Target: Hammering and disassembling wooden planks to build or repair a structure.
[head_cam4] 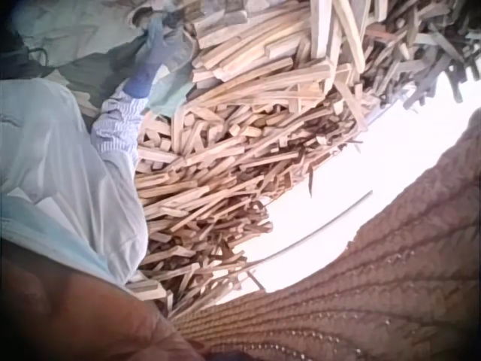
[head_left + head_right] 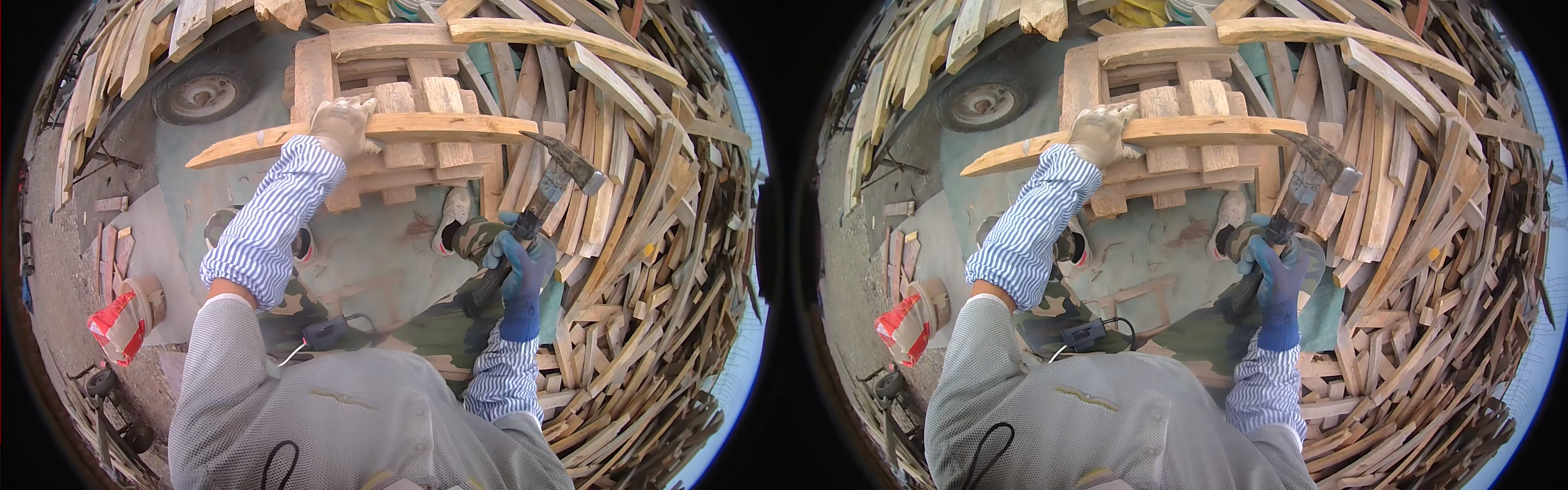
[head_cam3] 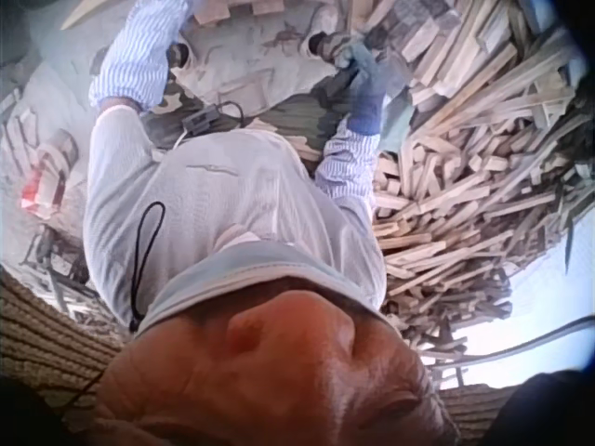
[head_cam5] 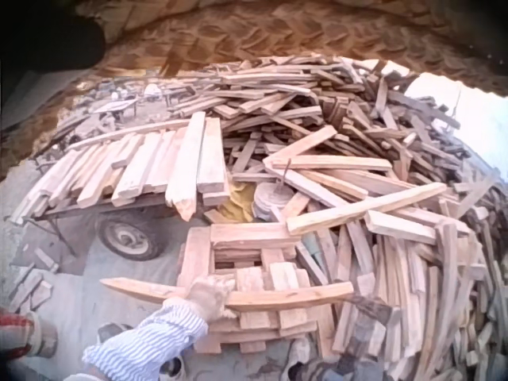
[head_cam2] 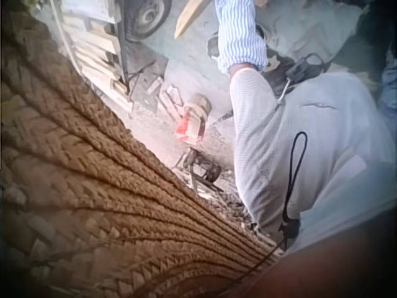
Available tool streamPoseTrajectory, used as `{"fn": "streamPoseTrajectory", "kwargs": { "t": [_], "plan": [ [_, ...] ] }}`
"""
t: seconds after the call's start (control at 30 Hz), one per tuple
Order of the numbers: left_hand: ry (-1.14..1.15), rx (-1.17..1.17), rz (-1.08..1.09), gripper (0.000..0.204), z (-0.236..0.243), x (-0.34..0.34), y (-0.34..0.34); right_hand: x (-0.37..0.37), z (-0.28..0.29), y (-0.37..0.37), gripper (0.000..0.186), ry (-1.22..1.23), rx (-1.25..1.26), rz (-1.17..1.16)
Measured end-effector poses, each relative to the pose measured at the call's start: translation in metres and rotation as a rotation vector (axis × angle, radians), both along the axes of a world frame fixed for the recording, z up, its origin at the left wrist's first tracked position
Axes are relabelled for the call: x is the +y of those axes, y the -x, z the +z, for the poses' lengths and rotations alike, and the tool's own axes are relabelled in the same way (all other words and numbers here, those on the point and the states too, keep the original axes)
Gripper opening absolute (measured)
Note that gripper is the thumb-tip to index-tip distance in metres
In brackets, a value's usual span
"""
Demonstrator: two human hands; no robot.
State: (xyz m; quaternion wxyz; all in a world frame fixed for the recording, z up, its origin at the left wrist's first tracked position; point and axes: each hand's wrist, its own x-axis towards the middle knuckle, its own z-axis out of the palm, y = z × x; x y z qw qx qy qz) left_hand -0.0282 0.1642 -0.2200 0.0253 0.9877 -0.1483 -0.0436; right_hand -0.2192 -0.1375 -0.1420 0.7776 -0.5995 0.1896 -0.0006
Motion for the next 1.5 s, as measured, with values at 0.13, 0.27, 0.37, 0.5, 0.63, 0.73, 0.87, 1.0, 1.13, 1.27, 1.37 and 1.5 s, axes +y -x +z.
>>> {"fn": "streamPoseTrajectory", "kwargs": {
  "t": [0.13,0.27,0.37,0.5,0.63,0.73,0.87,1.0,1.13,1.27,1.37,1.5],
  "plan": [
    [0.048,0.396,0.020,0.079,0.028,-0.017,-0.032,0.009,-0.047,-0.045,0.020,0.168,0.135,0.103],
    [0.033,0.400,-0.010,0.076,0.023,-0.011,-0.046,0.008,-0.097,-0.077,0.018,0.337,0.157,0.163],
    [0.109,0.398,-0.014,0.075,0.027,-0.008,-0.048,0.000,-0.138,-0.099,0.015,0.485,0.152,0.214],
    [0.098,0.471,0.021,0.077,0.020,-0.004,-0.057,0.017,-0.181,-0.113,0.013,0.489,0.186,0.161],
    [0.086,0.449,-0.014,0.077,0.018,-0.007,-0.056,0.047,-0.211,-0.122,0.014,0.490,0.186,0.095],
    [0.075,0.431,0.021,0.072,0.018,-0.005,-0.052,0.098,-0.167,-0.117,0.015,0.250,0.234,-0.063],
    [0.087,0.386,-0.002,0.068,0.032,-0.012,-0.036,0.111,-0.140,-0.108,0.013,-0.169,0.184,-0.058],
    [0.111,0.358,0.002,0.064,0.027,-0.011,-0.033,0.073,-0.091,-0.094,0.013,-0.070,0.310,-0.007],
    [0.088,0.374,0.012,0.063,0.029,-0.010,-0.032,0.057,-0.035,-0.066,0.020,0.365,-0.056,-0.039],
    [0.111,0.401,0.031,0.064,0.029,-0.014,-0.034,0.042,-0.011,-0.058,0.021,0.046,0.044,0.269],
    [0.107,0.351,0.023,0.066,0.026,-0.011,-0.031,0.051,-0.038,-0.066,0.025,0.601,-0.008,0.326],
    [0.086,0.333,0.003,0.065,0.023,-0.013,-0.030,0.051,-0.053,-0.083,0.025,1.370,-0.200,0.498]
  ]
}}
